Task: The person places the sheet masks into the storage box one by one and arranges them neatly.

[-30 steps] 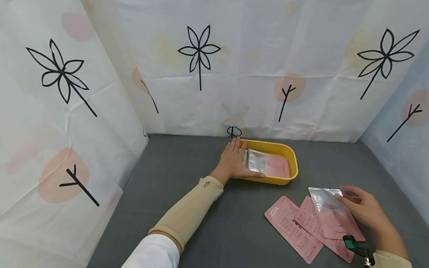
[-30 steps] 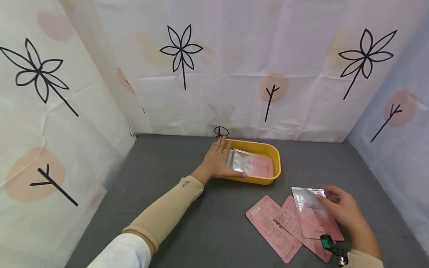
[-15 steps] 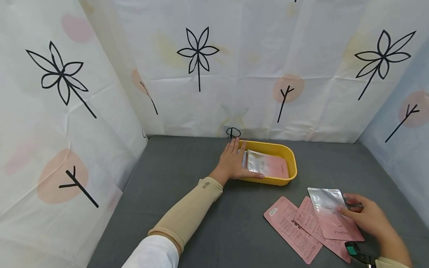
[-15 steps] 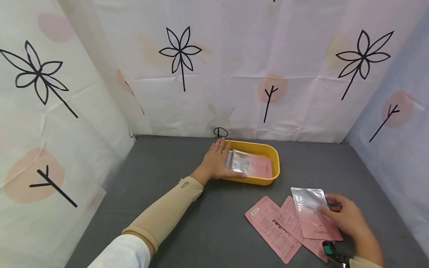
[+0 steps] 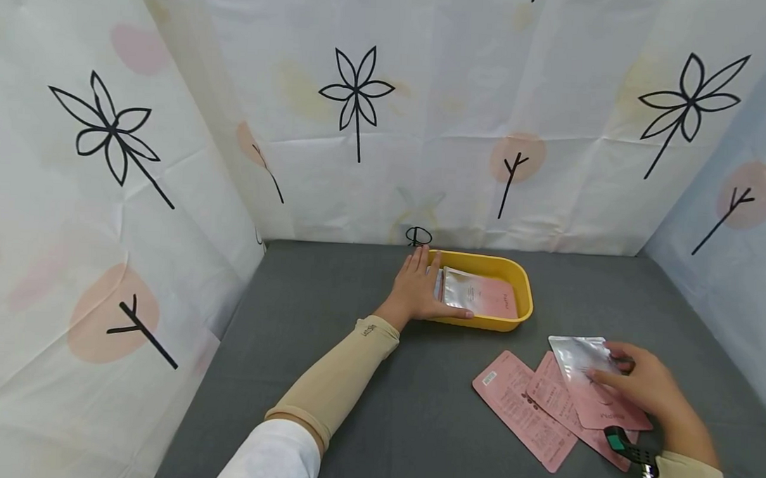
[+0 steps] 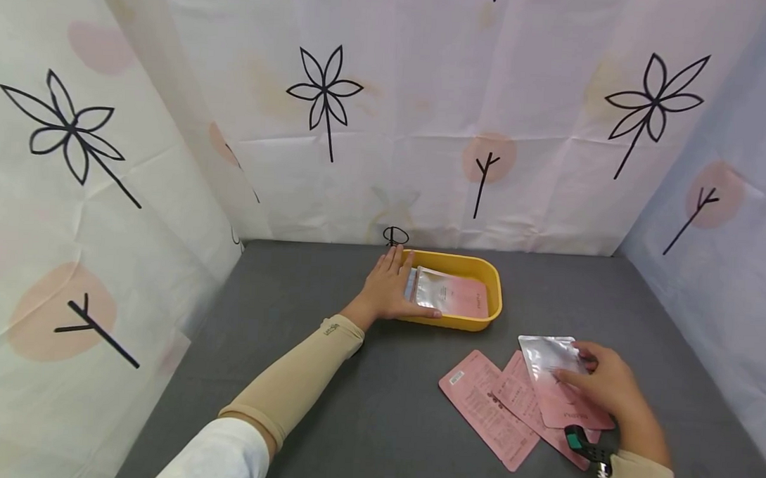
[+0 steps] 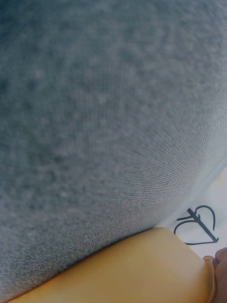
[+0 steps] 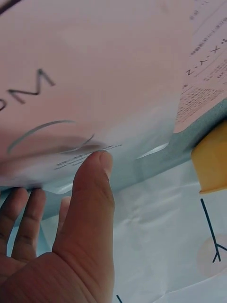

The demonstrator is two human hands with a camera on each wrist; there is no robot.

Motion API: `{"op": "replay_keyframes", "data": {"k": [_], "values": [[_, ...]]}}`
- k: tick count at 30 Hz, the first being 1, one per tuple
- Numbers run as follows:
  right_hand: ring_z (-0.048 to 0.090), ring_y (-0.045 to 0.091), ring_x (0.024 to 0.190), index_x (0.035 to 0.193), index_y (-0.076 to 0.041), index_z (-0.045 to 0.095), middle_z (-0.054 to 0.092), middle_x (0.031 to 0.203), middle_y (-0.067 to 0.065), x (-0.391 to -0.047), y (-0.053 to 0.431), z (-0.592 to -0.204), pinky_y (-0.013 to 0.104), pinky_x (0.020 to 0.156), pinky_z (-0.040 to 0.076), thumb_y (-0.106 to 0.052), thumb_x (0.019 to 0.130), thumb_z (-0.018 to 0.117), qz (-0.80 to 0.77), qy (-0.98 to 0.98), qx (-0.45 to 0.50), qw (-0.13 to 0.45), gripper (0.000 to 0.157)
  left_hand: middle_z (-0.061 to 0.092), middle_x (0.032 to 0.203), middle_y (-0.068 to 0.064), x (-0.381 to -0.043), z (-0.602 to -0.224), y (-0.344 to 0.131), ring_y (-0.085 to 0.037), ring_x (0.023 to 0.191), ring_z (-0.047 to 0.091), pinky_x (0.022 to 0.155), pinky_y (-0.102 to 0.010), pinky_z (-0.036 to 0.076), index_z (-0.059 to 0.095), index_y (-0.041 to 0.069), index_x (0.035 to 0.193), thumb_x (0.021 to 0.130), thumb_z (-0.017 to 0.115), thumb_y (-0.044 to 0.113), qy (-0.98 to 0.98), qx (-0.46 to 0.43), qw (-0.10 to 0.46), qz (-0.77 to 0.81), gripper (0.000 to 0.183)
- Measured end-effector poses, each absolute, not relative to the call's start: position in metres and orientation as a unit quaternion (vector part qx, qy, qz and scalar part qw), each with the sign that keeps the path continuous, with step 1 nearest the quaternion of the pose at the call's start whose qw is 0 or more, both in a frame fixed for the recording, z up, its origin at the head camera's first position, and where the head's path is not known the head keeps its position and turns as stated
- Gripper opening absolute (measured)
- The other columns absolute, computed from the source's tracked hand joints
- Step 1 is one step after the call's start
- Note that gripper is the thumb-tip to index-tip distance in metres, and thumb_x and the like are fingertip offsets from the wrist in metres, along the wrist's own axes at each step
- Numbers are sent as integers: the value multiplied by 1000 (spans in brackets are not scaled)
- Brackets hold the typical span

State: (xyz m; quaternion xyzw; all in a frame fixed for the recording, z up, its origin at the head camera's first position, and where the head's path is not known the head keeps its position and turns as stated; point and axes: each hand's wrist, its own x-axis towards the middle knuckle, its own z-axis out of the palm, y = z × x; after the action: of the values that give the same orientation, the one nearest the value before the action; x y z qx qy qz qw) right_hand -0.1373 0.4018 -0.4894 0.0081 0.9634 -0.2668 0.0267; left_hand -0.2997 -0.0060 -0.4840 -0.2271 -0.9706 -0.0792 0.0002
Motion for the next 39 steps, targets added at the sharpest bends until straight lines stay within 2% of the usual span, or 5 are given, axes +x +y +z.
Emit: {"op": "replay_keyframes", "data": {"k": [6,20,26,34,39], "values": [[59,62,116,140,17,53,55,133,48,-143,395,-488,72,91,53,-32,90,85,-263,964,8,33,77,-7,180,-15,-300,-485,-4,-33,168,1,137,-46,4,-1,14,172,74,55,99,-971,-227,-1,-75,142],[51,66,121,142,12,55,47,140,49,-147,392,-485,78,92,49,-25,89,86,-279,959,-4,44,72,-10,179,-14,-301,-484,-3,-32,168,-1,137,-45,3,-3,14,172,74,54,100,-971,-227,-11,-70,143],[54,61,115,138,10,62,48,135,48,-149,392,-486,70,86,53,-20,87,88,-288,957,-17,25,65,-5,179,-16,-299,-483,-4,-32,168,2,137,-46,6,2,12,172,73,56,99,-972,-225,4,-69,143],[55,54,107,137,8,65,44,134,44,-149,393,-491,44,73,52,-20,86,88,-304,953,-7,13,63,-9,179,-14,-302,-485,-4,-31,168,-2,137,-45,3,-2,13,172,74,56,99,-972,-223,-9,-75,143],[54,62,115,137,8,64,49,140,47,-145,392,-490,65,83,55,-21,92,83,-306,952,-9,7,57,-6,180,-15,-301,-485,-4,-32,168,2,137,-46,6,3,11,172,73,56,100,-971,-226,5,-75,143]]}}
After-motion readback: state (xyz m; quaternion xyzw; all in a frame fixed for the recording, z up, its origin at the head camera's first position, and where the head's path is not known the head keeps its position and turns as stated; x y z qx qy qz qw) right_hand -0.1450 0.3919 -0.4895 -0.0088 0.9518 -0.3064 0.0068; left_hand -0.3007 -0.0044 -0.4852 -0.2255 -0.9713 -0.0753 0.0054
